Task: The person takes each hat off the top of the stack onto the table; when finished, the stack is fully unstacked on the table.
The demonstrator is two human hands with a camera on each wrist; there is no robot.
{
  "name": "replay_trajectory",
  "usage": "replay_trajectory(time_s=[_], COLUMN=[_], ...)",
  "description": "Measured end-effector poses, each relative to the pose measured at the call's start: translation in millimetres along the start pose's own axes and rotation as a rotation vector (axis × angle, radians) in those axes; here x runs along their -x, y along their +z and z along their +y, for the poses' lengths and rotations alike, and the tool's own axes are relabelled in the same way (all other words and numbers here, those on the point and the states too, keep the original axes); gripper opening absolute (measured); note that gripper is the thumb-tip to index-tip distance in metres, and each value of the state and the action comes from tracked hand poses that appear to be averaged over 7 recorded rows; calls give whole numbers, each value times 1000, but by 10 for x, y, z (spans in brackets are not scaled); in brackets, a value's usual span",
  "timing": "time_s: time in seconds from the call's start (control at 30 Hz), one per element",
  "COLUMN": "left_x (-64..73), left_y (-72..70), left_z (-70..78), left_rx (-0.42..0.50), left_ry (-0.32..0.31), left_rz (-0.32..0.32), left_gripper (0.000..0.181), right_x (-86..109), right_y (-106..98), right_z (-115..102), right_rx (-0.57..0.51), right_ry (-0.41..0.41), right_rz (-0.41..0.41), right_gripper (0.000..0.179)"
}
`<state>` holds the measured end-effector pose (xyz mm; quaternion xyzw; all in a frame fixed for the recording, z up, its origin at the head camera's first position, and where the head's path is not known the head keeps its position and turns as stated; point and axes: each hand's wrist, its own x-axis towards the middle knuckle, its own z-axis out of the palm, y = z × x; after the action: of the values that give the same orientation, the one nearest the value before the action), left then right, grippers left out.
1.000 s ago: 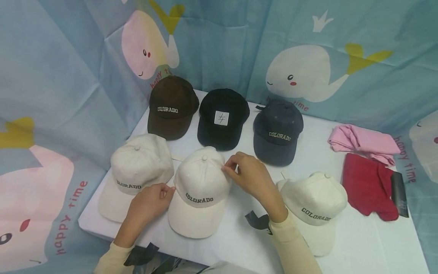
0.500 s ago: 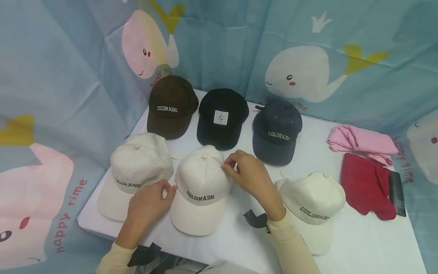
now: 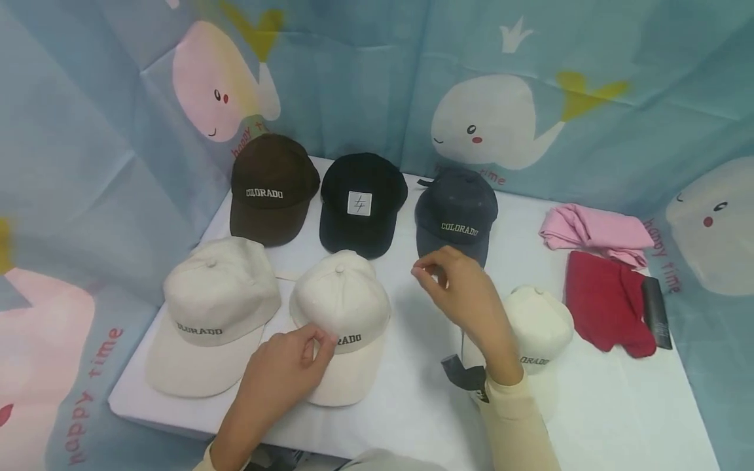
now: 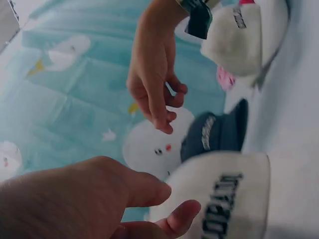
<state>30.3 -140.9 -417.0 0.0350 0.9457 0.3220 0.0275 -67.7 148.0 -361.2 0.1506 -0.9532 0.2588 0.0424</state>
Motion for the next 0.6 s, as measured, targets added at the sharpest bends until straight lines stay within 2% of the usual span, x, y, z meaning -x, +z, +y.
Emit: replay_trajectory(time_s=[0.13,0.27,0.37,0.47,0.6], left_x=[27,-50,-189,-321,-450], left_y=[109,347,575,799,1062], left_z=[264,529,730,901,1054], left_rx=[44,110,91,40,-18], left_ry=[90,223,303,344,344], left_rz=[-19,-144,-240,-304,-322], left_gripper=[18,24,33,40,49], right_x=[158,363,537,706,910], right_y=[-317,-616,-791,-906,-986], right_z=[265,554,750,930,1128], right_rx=[-19,6,50,87,121], right_ry=[21,89,194,293,397], right_rz=[113,230,273,279,257], right_gripper=[18,21,28,35,43])
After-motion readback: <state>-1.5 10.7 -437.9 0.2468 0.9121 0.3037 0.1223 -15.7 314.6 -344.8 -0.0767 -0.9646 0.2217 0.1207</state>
